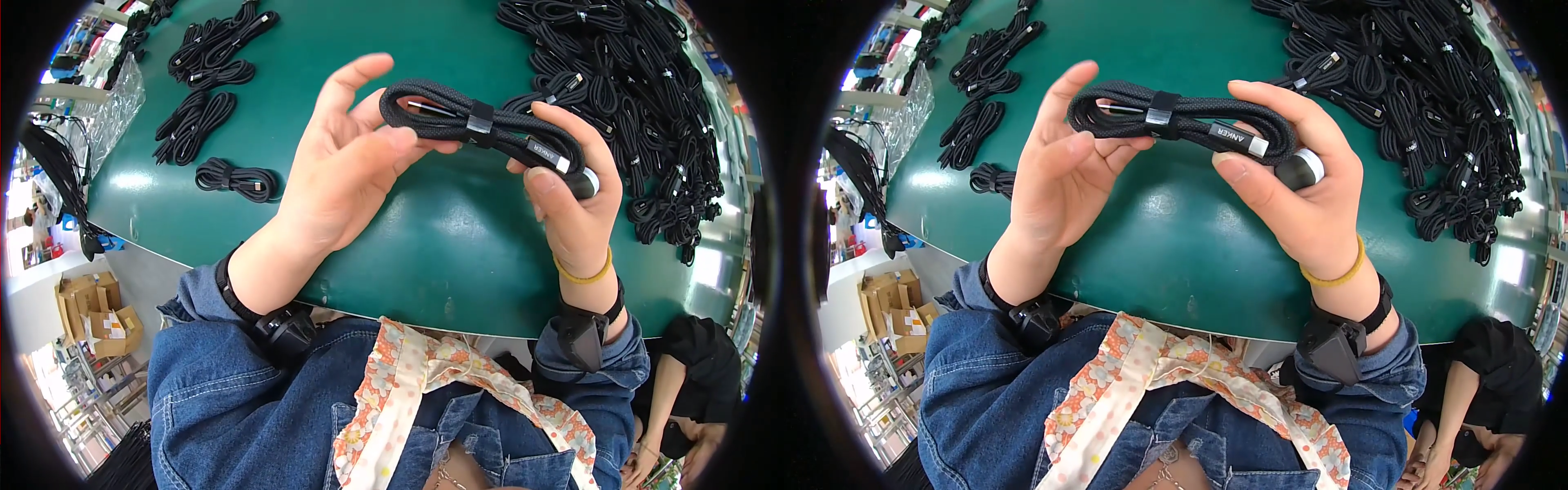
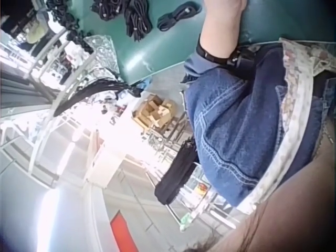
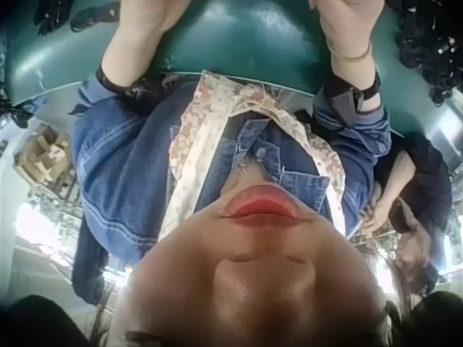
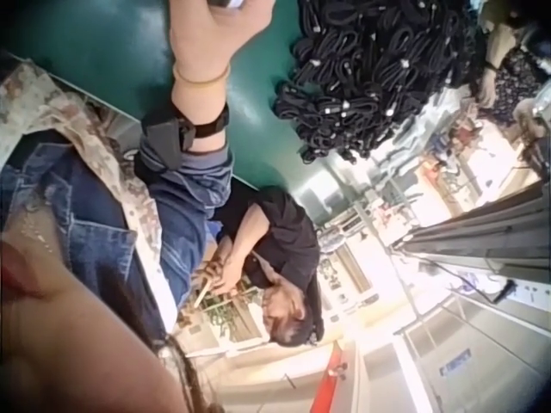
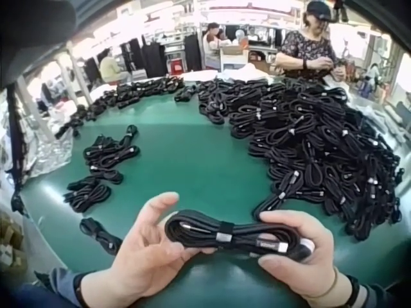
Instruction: The person picks up a bundled cable, turns it over to inspect it, and places it back on the table. They then reach for more cables from a pile, repeating the process of handling and inspecting them one at a time.
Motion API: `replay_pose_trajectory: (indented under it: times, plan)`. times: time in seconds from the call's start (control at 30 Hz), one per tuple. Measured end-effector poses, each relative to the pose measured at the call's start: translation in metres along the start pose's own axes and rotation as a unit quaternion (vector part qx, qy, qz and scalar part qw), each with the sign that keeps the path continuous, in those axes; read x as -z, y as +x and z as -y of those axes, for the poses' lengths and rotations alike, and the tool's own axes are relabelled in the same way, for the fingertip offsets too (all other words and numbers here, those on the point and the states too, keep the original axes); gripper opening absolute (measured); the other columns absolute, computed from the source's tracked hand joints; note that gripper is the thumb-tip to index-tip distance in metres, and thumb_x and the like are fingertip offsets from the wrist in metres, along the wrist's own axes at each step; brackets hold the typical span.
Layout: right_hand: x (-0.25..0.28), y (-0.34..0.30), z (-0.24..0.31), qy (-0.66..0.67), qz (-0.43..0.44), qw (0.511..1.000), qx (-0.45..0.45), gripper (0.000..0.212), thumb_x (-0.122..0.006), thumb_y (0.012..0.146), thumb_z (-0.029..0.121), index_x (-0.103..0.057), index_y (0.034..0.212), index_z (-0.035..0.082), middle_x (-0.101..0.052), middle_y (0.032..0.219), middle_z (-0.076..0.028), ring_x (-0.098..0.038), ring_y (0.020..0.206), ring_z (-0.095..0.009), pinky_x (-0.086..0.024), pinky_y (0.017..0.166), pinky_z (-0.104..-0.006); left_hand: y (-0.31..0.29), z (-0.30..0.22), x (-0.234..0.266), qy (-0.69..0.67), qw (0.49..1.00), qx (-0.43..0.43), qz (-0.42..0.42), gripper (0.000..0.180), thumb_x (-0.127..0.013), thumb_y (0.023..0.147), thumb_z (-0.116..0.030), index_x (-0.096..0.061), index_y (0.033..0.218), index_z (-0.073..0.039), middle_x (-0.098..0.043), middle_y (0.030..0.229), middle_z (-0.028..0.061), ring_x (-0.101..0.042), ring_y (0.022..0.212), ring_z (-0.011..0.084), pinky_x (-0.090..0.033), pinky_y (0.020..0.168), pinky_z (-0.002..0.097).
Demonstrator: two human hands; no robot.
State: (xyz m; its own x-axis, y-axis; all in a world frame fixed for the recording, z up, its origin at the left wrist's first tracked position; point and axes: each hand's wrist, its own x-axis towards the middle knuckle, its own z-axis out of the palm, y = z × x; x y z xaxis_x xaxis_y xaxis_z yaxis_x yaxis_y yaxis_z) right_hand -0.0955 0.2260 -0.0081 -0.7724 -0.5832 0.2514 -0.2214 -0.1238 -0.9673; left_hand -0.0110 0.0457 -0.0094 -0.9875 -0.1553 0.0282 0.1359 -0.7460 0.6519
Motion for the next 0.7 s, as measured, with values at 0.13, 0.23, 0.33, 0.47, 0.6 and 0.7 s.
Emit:
replay_pose_trajectory:
  times: [0.13, 0.23, 0.33, 0.47, 0.6, 0.7]
  plan:
    - [0.0006, 0.0007, 0.0049, 0.07, 0.0, 0.996, -0.053, 0.037, -0.059, 0.075, 0.011, -0.049, 0.108, -0.003, -0.056, 0.073, -0.004, -0.052, 0.059, -0.006, -0.035, 0.047, -0.0134, -0.0023, -0.0002, 0.001, 0.159, 0.984, -0.071, 0.048, 0.038, -0.052, 0.078, -0.008, -0.04, 0.113, 0.001, -0.052, 0.105, 0.0142, -0.055, 0.093, 0.0241, -0.044, 0.083, 0.0361]
    - [0.0025, 0.0007, 0.0025, 0.104, -0.005, 0.992, -0.069, 0.034, -0.059, 0.077, 0.01, -0.051, 0.107, -0.002, -0.054, 0.07, -0.002, -0.052, 0.059, -0.006, -0.035, 0.046, -0.0135, -0.0069, -0.0063, 0.0052, 0.252, 0.966, 0.036, 0.052, 0.039, -0.054, 0.078, -0.009, -0.04, 0.113, 0.002, -0.053, 0.103, 0.014, -0.057, 0.089, 0.0233, -0.045, 0.08, 0.0347]
    - [0.004, 0.0011, -0.0016, 0.087, -0.014, 0.995, -0.051, 0.033, -0.057, 0.079, 0.012, -0.051, 0.107, -0.003, -0.052, 0.065, -0.001, -0.048, 0.051, -0.005, -0.031, 0.04, -0.0137, -0.0067, -0.002, 0.0038, 0.232, 0.971, -0.003, 0.059, 0.041, -0.056, 0.077, -0.007, -0.04, 0.114, 0.002, -0.053, 0.103, 0.0143, -0.057, 0.088, 0.0226, -0.045, 0.081, 0.0331]
    - [0.0038, 0.0027, -0.0006, 0.036, -0.003, 0.999, -0.019, 0.039, -0.044, 0.082, 0.02, -0.046, 0.11, -0.008, -0.056, 0.066, -0.008, -0.039, 0.043, -0.005, -0.03, 0.041, -0.0162, -0.0055, 0.0025, 0.0026, 0.298, 0.948, -0.082, 0.08, 0.043, -0.058, 0.075, -0.001, -0.04, 0.114, 0.003, -0.053, 0.103, 0.0141, -0.056, 0.091, 0.0215, -0.045, 0.081, 0.0312]
    - [0.0027, 0.0037, 0.0026, 0.005, -0.037, 0.997, -0.061, 0.038, -0.041, 0.084, 0.02, -0.045, 0.111, -0.007, -0.056, 0.068, -0.007, -0.038, 0.043, -0.005, -0.03, 0.041, -0.0174, -0.0052, 0.0031, 0.0018, 0.32, 0.938, -0.097, 0.092, 0.043, -0.059, 0.072, 0.007, -0.044, 0.112, 0.003, -0.048, 0.102, 0.0087, -0.053, 0.096, 0.0176, -0.042, 0.085, 0.028]
    - [0.0042, 0.0041, 0.0001, 0.035, -0.054, 0.995, -0.076, 0.042, -0.034, 0.088, 0.025, -0.044, 0.113, -0.007, -0.058, 0.072, -0.008, -0.038, 0.044, -0.006, -0.03, 0.042, -0.0178, -0.0056, 0.003, -0.0003, 0.305, 0.945, -0.083, 0.084, 0.042, -0.058, 0.071, 0.011, -0.046, 0.11, 0.002, -0.046, 0.103, 0.0063, -0.051, 0.098, 0.016, -0.041, 0.087, 0.0269]
